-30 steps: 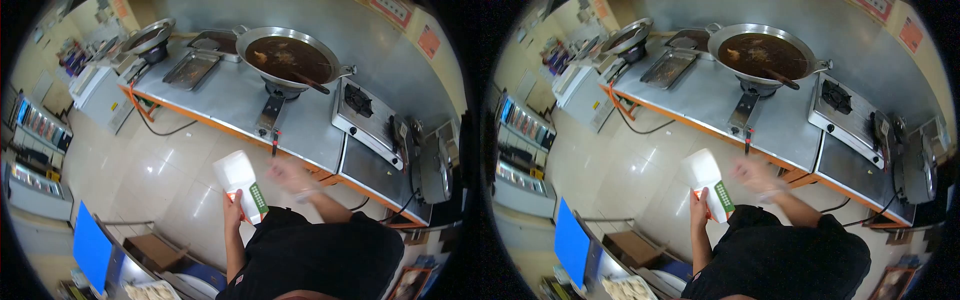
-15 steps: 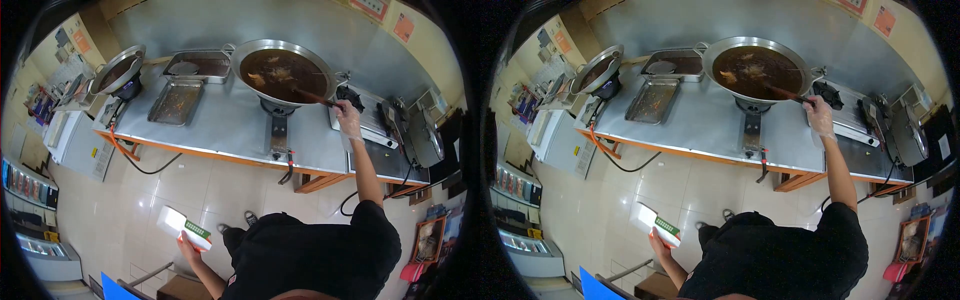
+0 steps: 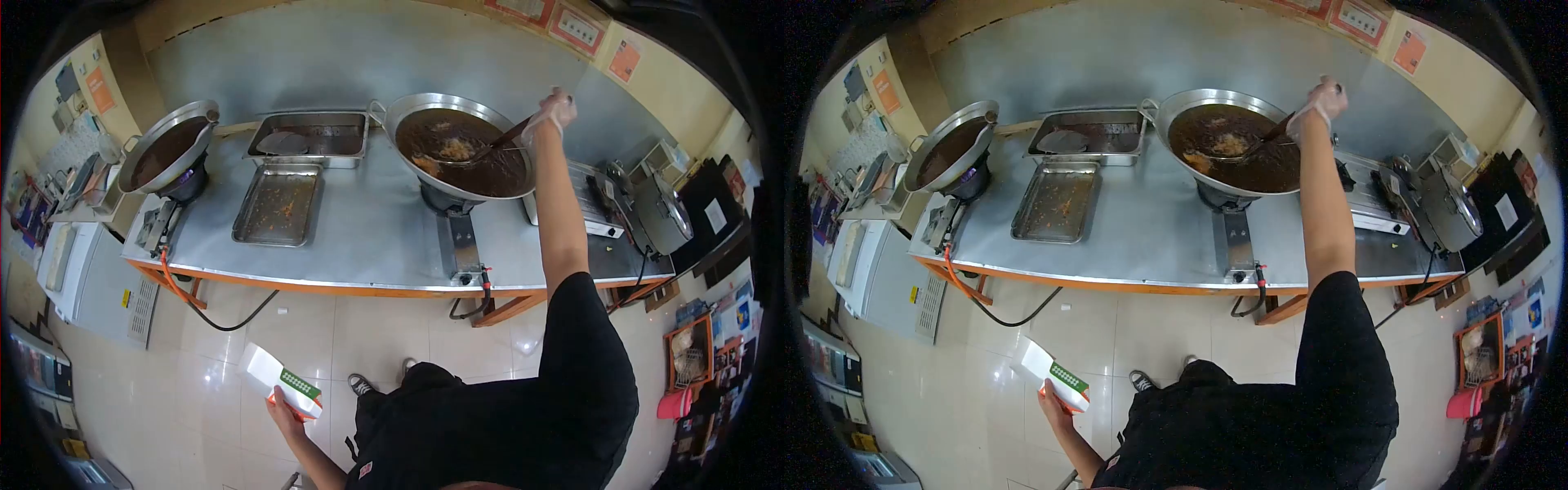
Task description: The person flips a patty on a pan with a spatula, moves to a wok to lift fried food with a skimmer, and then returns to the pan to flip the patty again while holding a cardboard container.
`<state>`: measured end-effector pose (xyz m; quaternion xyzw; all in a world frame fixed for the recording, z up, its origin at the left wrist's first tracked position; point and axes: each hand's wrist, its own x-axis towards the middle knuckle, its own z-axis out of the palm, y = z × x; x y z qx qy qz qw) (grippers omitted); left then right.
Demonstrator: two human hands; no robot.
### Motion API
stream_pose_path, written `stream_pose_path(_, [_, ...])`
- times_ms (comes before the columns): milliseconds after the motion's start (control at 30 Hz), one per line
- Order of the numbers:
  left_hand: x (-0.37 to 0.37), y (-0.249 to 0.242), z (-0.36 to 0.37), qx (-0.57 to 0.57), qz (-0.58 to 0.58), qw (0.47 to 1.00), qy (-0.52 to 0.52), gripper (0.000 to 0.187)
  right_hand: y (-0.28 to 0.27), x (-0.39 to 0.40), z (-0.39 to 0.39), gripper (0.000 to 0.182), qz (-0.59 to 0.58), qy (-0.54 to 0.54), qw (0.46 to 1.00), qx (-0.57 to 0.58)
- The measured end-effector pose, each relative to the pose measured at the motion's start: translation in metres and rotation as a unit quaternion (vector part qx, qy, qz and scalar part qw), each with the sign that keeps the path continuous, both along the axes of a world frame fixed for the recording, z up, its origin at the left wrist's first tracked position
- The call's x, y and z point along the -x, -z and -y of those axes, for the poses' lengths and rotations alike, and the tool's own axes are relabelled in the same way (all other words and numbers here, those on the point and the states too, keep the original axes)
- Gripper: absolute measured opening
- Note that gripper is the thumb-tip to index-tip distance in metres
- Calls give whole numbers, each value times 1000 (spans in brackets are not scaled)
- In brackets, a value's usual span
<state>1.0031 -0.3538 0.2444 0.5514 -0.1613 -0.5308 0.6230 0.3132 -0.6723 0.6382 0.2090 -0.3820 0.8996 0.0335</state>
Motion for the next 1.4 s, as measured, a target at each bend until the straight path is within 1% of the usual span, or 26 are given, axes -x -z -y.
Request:
stream_pose_path(33, [-12, 12, -3, -28, 0, 1000, -13, 42, -12, -2, -12, 10, 6, 9, 1000, -13])
stream_pose_path(100, [-25, 21, -10, -22, -20, 1000, -10, 42, -30, 4, -26, 7, 16, 22, 999, -37])
stream_pose_path(167, [-38, 52, -19, -51, -42, 998, -19, 42, -34, 18, -33, 6, -1, 1, 1000, -10])
stream_pose_path(200, [-36, 50, -21, -66, -53, 996, -28, 41, -35, 17, -40, 6, -9, -8, 1000, 3])
stream_pose_path(233, [-34, 49, -20, -81, -63, 994, -37, 41, -34, 18, -48, 6, -31, -51, 998, 24])
stream_pose_path(300, [-30, 55, -20, -67, -63, 996, -19, 39, -34, 15, -62, 6, -74, -137, 986, 66])
stream_pose_path(367, [-28, 74, -14, -65, -60, 996, -17, 39, -34, 17, -65, 6, -97, -133, 983, 80])
stream_pose_path(400, [-23, 70, -8, -61, -60, 996, -10, 38, -33, 19, -66, 6, -109, -132, 981, 87])
stream_pose_path(500, [-21, 65, 10, -72, -60, 996, 6, 39, -27, 23, -68, 7, -127, -184, 972, 75])
stream_pose_path(600, [-17, 49, 26, -45, -58, 997, 25, 38, -26, 30, -66, 8, -185, -275, 941, 74])
stream_pose_path(700, [-19, 46, 34, -40, -55, 997, 20, 38, -29, 25, -66, 10, -143, -199, 964, 101])
stream_pose_path(800, [-17, 47, 33, -29, -50, 998, 15, 38, -22, 21, -71, 10, -194, -230, 951, 63])
stream_pose_path(900, [-17, 48, 34, -30, -47, 998, 22, 38, -32, 19, -75, 12, -218, -236, 945, 68])
stream_pose_path(1000, [-17, 51, 35, -45, -57, 997, 22, 37, -38, 11, -85, 15, -200, -241, 944, 103])
stream_pose_path(1067, [-13, 52, 36, -52, -61, 997, 20, 37, -36, 5, -92, 17, -254, -275, 923, 89])
stream_pose_path(1200, [-10, 56, 45, -67, -53, 996, 13, 37, -38, -7, -96, 18, -336, -304, 891, 38])
stream_pose_path(1300, [-7, 50, 49, -79, -41, 996, 7, 37, -37, -33, -97, 20, -376, -250, 892, -34])
stream_pose_path(1400, [-4, 48, 51, -76, -31, 997, 10, 37, -37, -51, -100, 23, -430, -214, 871, -100])
